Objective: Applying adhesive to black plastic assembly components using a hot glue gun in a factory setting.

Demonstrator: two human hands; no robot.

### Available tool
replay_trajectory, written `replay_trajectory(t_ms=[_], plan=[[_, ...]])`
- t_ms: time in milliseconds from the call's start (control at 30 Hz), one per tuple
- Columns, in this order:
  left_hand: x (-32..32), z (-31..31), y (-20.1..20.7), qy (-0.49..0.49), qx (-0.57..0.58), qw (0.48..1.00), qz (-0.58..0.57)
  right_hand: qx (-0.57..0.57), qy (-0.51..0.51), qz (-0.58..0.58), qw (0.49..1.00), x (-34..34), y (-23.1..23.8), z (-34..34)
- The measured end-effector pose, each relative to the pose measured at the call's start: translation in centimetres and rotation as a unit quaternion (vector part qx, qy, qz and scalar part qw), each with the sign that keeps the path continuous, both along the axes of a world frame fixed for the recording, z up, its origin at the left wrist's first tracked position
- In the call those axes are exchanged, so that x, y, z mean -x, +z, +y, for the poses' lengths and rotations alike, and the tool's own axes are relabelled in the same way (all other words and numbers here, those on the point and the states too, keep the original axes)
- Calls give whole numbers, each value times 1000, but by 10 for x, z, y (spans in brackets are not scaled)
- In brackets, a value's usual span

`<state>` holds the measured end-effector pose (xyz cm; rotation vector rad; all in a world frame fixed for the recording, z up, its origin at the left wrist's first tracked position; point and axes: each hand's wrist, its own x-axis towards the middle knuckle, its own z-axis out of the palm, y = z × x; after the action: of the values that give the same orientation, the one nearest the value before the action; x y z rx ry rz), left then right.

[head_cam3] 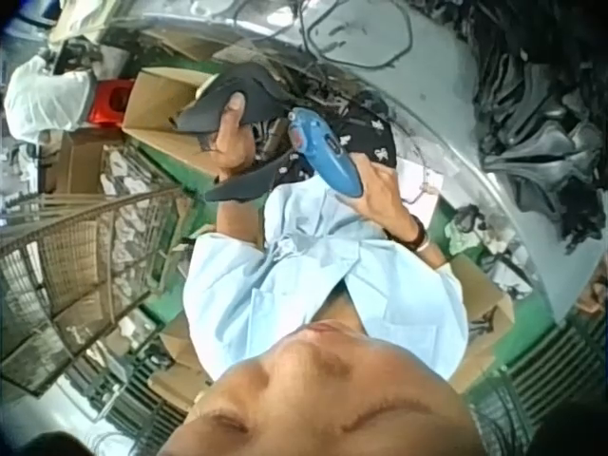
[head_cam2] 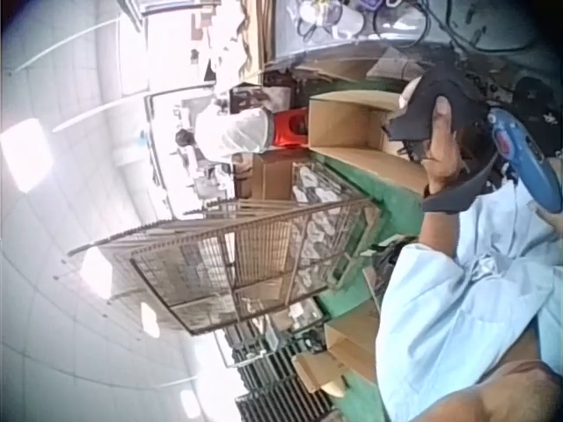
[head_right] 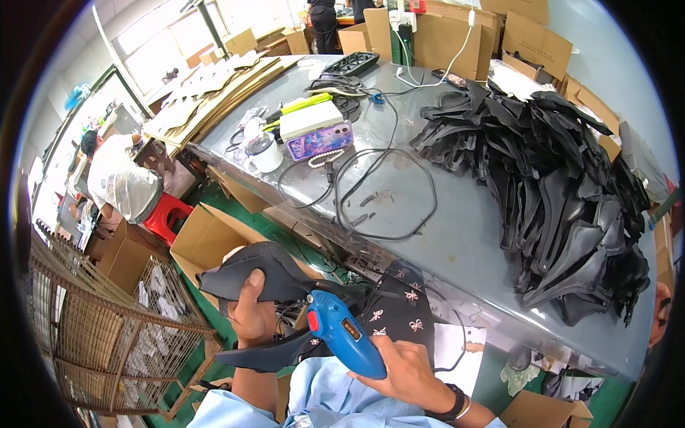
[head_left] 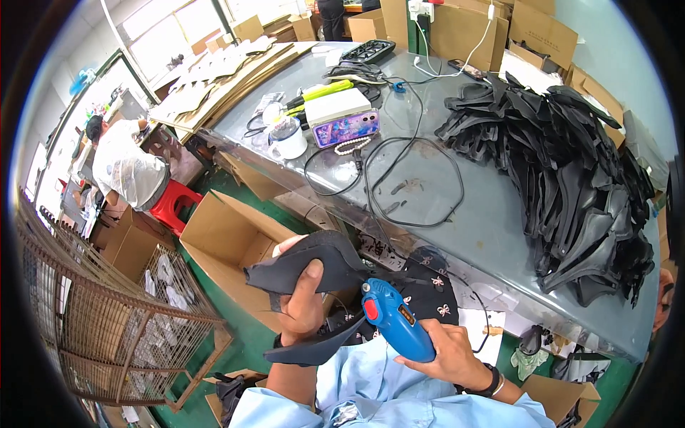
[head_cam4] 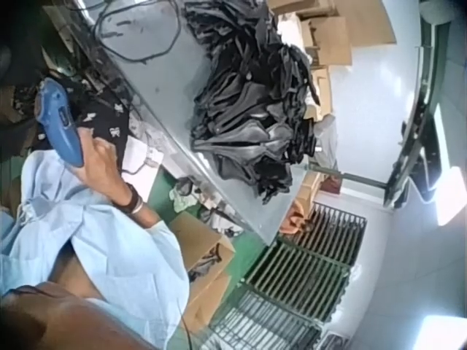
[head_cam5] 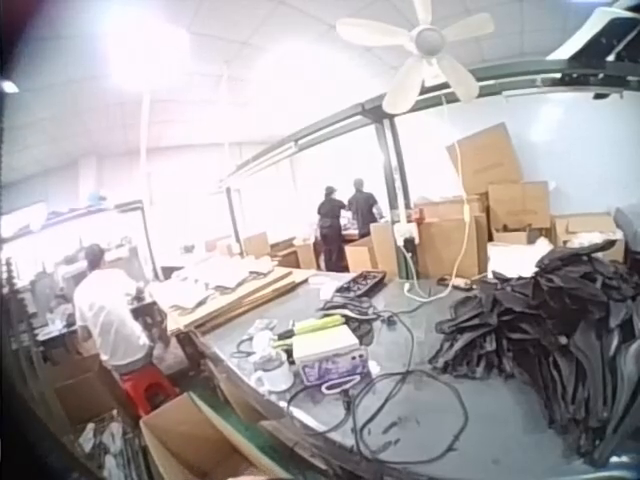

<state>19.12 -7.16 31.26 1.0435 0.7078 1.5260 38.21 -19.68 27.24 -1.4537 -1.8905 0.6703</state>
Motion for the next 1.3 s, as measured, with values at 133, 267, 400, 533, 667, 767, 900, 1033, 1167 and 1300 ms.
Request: replay_trajectory(t_ms=[133,267,400,533,667,767,900,1033,1167,1300], plan=[[-4,-3,-14,7,2,999,-37,32,4,43,999,5,4,1],[-10,-8,-21,25,14,999,-41,64,-1,61,996,7,10,1],[-12,-13,-20,8,20,996,-87,55,1,93,994,11,11,5],[-11,-14,-16,-17,17,999,-43,23,-17,46,999,12,10,4],[-6,-12,-8,-42,46,998,25,-22,-29,3,999,9,5,4],[8,-8,-6,-83,41,990,109,-77,-32,-44,996,9,7,4],[10,-8,4,-99,44,977,186,-88,-24,-64,994,5,5,4],[12,-4,8,-171,47,940,290,-74,-8,-35,997,4,-1,2],[16,-4,-13,-245,96,954,146,-51,9,-3,999,6,9,3],[22,10,6,-311,-148,865,364,-52,23,10,998,0,13,3]])
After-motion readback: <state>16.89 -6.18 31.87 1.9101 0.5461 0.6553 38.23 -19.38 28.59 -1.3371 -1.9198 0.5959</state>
